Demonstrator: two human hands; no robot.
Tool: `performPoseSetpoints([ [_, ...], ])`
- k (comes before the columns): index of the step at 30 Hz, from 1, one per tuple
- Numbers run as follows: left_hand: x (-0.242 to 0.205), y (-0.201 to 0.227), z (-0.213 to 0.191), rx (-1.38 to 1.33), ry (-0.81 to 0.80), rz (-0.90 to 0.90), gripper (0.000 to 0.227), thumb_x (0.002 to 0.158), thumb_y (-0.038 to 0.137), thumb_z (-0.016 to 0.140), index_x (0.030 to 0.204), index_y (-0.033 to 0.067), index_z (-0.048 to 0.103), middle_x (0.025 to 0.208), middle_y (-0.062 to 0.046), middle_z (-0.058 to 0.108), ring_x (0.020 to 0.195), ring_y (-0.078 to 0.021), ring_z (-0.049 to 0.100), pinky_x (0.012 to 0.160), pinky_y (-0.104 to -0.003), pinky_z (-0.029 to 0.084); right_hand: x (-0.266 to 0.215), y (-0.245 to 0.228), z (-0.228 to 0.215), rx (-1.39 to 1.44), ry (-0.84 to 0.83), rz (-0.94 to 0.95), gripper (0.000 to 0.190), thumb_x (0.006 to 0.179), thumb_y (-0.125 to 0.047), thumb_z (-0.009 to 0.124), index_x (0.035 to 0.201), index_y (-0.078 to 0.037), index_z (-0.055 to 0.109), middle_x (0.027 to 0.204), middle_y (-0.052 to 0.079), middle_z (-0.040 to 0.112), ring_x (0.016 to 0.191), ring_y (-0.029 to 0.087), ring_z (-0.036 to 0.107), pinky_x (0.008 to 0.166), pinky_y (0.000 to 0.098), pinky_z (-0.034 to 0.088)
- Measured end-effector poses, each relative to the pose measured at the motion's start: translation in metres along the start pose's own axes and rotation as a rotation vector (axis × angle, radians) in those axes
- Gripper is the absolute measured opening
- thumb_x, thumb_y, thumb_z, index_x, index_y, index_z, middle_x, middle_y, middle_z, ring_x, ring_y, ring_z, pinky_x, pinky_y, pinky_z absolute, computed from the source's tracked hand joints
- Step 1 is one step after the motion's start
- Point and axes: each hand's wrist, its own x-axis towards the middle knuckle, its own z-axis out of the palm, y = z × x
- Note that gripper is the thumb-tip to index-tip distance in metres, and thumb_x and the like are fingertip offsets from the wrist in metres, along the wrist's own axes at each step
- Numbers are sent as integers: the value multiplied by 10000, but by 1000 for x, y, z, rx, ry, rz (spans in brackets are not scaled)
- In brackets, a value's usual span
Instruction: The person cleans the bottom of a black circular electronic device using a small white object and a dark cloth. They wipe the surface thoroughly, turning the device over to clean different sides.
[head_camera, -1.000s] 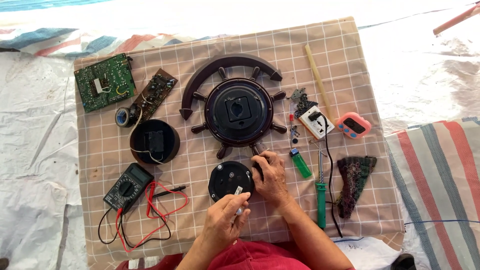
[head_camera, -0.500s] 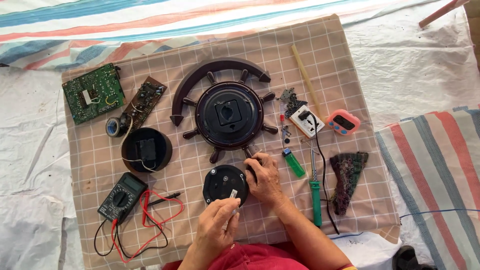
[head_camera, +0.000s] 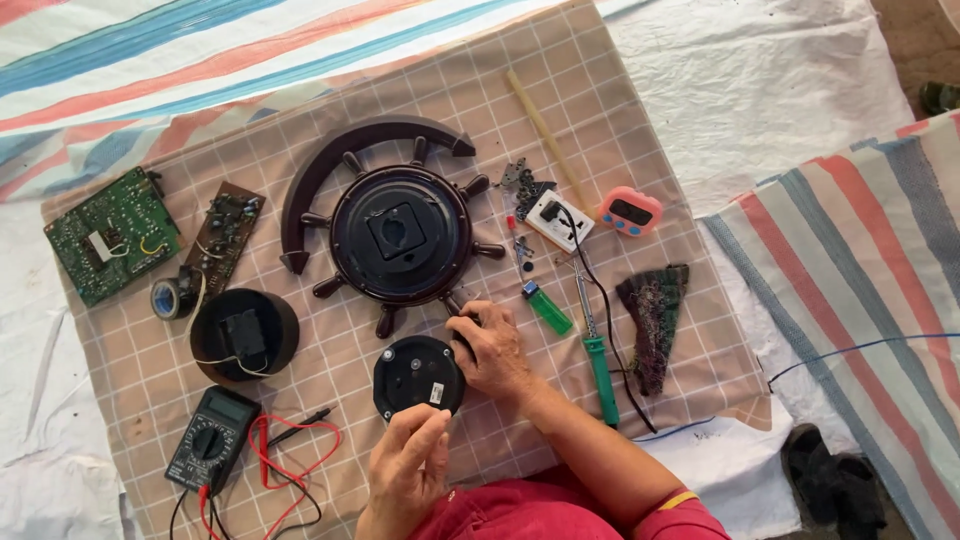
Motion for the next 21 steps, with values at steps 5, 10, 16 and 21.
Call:
performPoseSetpoints([
  [5,-2,-1,3,66,84,0,169,809,154,571,958,75,574,817,-76,518,656,-138,564,540,-209,513,-2,3,2,-8,-25,-17,251,722,-239,572,937,-111,559,944,79,460,878,220,474,772,376,346],
  [10,-1,2,1,36,86,-33,193,820,88,545,1011,71,572,864,-94,540,687,-148,559,562,-214,484,-3,5,4,-33,-28,-20,245,729,-238,596,943,-127,553,964,72,450,875,219,475,770,370,351],
  [16,-2,0,3,77,60,16,223,821,21,513,1043,38,526,943,-139,598,765,-214,606,666,-279,520,-3,4,3,-21,-24,-17,215,741,-217,579,933,-123,554,958,72,459,862,216,482,763,370,351],
  [21,-5,1,4,67,63,-38,223,777,144,624,985,78,577,950,-116,539,655,-140,548,549,-203,518,-3,4,4,-24,-15,-20,206,737,-201,575,923,-115,552,952,71,451,862,209,471,746,365,353],
])
